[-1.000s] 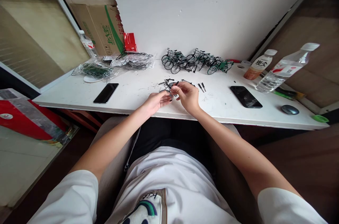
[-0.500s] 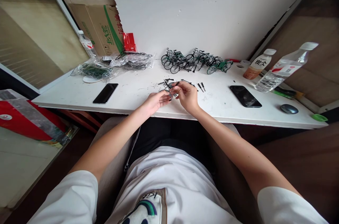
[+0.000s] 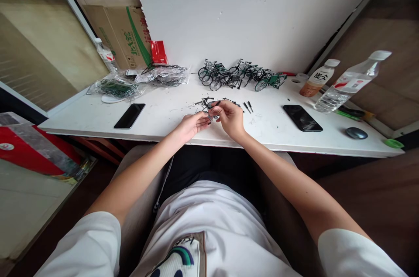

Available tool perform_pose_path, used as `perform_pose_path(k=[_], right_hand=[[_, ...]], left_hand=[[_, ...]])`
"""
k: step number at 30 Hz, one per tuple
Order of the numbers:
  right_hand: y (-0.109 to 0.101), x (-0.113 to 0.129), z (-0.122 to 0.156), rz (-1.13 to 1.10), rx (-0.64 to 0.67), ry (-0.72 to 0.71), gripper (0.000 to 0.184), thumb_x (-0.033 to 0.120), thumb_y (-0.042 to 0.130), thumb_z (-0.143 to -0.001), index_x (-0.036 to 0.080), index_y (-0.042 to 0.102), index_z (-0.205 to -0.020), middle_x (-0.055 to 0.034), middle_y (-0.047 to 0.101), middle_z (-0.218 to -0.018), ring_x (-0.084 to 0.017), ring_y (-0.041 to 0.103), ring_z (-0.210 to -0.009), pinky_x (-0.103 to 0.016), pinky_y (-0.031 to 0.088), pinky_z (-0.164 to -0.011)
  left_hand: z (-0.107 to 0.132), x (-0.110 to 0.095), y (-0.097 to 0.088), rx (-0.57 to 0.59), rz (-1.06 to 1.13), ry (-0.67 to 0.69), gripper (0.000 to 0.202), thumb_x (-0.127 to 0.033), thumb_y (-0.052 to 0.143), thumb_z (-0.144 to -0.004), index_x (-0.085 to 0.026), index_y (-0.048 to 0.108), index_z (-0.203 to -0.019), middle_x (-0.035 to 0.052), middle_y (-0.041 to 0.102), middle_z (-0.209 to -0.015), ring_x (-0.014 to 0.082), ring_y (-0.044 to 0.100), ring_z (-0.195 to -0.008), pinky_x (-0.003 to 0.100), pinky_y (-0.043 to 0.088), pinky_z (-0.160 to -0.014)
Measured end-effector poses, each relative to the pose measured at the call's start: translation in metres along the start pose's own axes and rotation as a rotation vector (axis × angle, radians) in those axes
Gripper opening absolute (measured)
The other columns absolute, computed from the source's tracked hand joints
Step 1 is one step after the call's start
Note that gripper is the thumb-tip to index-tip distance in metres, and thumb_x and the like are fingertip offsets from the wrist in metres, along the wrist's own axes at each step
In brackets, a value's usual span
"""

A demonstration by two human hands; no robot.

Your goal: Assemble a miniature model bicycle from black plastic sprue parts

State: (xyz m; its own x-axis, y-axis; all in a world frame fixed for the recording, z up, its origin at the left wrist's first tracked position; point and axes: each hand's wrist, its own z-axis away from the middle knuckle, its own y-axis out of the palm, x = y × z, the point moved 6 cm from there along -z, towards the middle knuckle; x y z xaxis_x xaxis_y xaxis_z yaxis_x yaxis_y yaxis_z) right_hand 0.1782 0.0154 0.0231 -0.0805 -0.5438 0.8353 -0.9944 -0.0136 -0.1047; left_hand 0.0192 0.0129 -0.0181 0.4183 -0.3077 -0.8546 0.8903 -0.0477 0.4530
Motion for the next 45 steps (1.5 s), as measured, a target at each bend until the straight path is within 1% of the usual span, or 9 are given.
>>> perform_pose_path(k=[13, 18, 21, 24, 26, 34, 37, 42, 45], right_hand=[[0.001, 0.001, 0.000, -0.019, 0.018, 0.014, 0.051, 0.073, 0.063, -0.096, 0.023, 0.066, -0.107, -0.0065, 0.078, -0.093, -0.022, 0.078, -0.082, -0.028, 0.058, -0.057], [-0.006, 0.009, -0.005, 0.130, -0.030, -0.066, 0.044, 0.067, 0.049, -0.106, 0.024, 0.060, -0.108, -0.0057, 0.070, -0.092, -0.019, 0.067, -0.081, -0.029, 0.055, -0.066], [-0.005, 0.010, -0.010, 0.245, 0.091, -0.073, 0.040, 0.061, 0.052, -0.106, 0.022, 0.062, -0.101, -0.0028, 0.064, -0.083, -0.016, 0.055, -0.069, -0.029, 0.048, -0.064], [-0.001, 0.006, -0.014, 0.287, 0.281, -0.044, 0.033, 0.051, 0.065, -0.099, 0.019, 0.069, -0.093, 0.0002, 0.060, -0.073, -0.013, 0.045, -0.061, -0.028, 0.040, -0.060], [0.000, 0.003, -0.014, 0.260, 0.352, -0.014, 0.031, 0.047, 0.071, -0.093, 0.016, 0.073, -0.092, 0.0021, 0.058, -0.069, -0.011, 0.039, -0.057, -0.027, 0.035, -0.057], [0.000, -0.002, -0.015, 0.224, 0.405, 0.040, 0.033, 0.048, 0.074, -0.088, 0.015, 0.072, -0.092, 0.0086, 0.040, -0.059, -0.008, 0.025, -0.054, -0.026, 0.023, -0.052], [0.001, -0.001, -0.015, 0.216, 0.438, 0.029, 0.031, 0.047, 0.074, -0.089, 0.017, 0.068, -0.091, 0.0087, 0.038, -0.061, -0.009, 0.027, -0.055, -0.025, 0.025, -0.052], [0.001, 0.007, -0.013, 0.217, 0.438, -0.037, 0.030, 0.048, 0.067, -0.095, 0.018, 0.065, -0.094, -0.0003, 0.062, -0.077, -0.012, 0.043, -0.061, -0.026, 0.039, -0.057], [0.000, 0.015, -0.012, 0.202, 0.408, -0.072, 0.030, 0.049, 0.064, -0.099, 0.019, 0.064, -0.102, -0.0047, 0.070, -0.088, -0.015, 0.057, -0.069, -0.027, 0.047, -0.064]], left_hand=[[0.000, 0.000, 0.000, -0.004, 0.003, 0.003, 0.002, -0.013, 0.074, -0.086, -0.013, 0.076, -0.085, 0.0103, 0.081, -0.088, 0.0151, 0.074, -0.079, 0.027, 0.061, -0.082], [0.001, -0.001, 0.001, -0.011, 0.010, 0.003, 0.001, -0.013, 0.075, -0.086, -0.013, 0.076, -0.085, 0.0104, 0.081, -0.089, 0.0158, 0.075, -0.081, 0.027, 0.061, -0.084], [0.002, -0.001, 0.001, -0.017, 0.016, 0.007, 0.003, -0.015, 0.076, -0.086, -0.013, 0.076, -0.084, 0.0099, 0.080, -0.087, 0.0158, 0.075, -0.078, 0.029, 0.061, -0.085], [0.001, -0.001, 0.000, -0.033, 0.021, 0.017, 0.007, -0.015, 0.078, -0.085, -0.013, 0.074, -0.080, 0.0086, 0.078, -0.081, 0.0153, 0.074, -0.077, 0.029, 0.061, -0.087], [0.001, -0.001, 0.000, -0.037, 0.021, 0.031, 0.008, -0.014, 0.080, -0.084, -0.013, 0.073, -0.080, 0.0083, 0.078, -0.080, 0.0152, 0.075, -0.077, 0.030, 0.060, -0.089], [0.001, 0.002, -0.002, -0.055, -0.004, 0.108, 0.014, -0.020, 0.086, -0.082, -0.010, 0.077, -0.086, 0.0120, 0.080, -0.087, 0.0175, 0.076, -0.082, 0.032, 0.060, -0.090], [0.002, 0.003, 0.000, -0.039, -0.008, 0.148, 0.013, -0.021, 0.085, -0.082, -0.010, 0.079, -0.086, 0.0115, 0.081, -0.088, 0.0167, 0.076, -0.082, 0.031, 0.059, -0.089], [0.007, -0.003, 0.007, -0.005, -0.034, 0.259, 0.022, -0.027, 0.090, -0.078, -0.011, 0.080, -0.089, 0.0101, 0.081, -0.092, 0.0171, 0.075, -0.086, 0.032, 0.058, -0.092], [0.012, -0.012, 0.013, 0.020, -0.026, 0.326, 0.027, -0.030, 0.095, -0.075, -0.012, 0.080, -0.089, 0.0091, 0.081, -0.095, 0.0189, 0.076, -0.091, 0.034, 0.058, -0.095]])
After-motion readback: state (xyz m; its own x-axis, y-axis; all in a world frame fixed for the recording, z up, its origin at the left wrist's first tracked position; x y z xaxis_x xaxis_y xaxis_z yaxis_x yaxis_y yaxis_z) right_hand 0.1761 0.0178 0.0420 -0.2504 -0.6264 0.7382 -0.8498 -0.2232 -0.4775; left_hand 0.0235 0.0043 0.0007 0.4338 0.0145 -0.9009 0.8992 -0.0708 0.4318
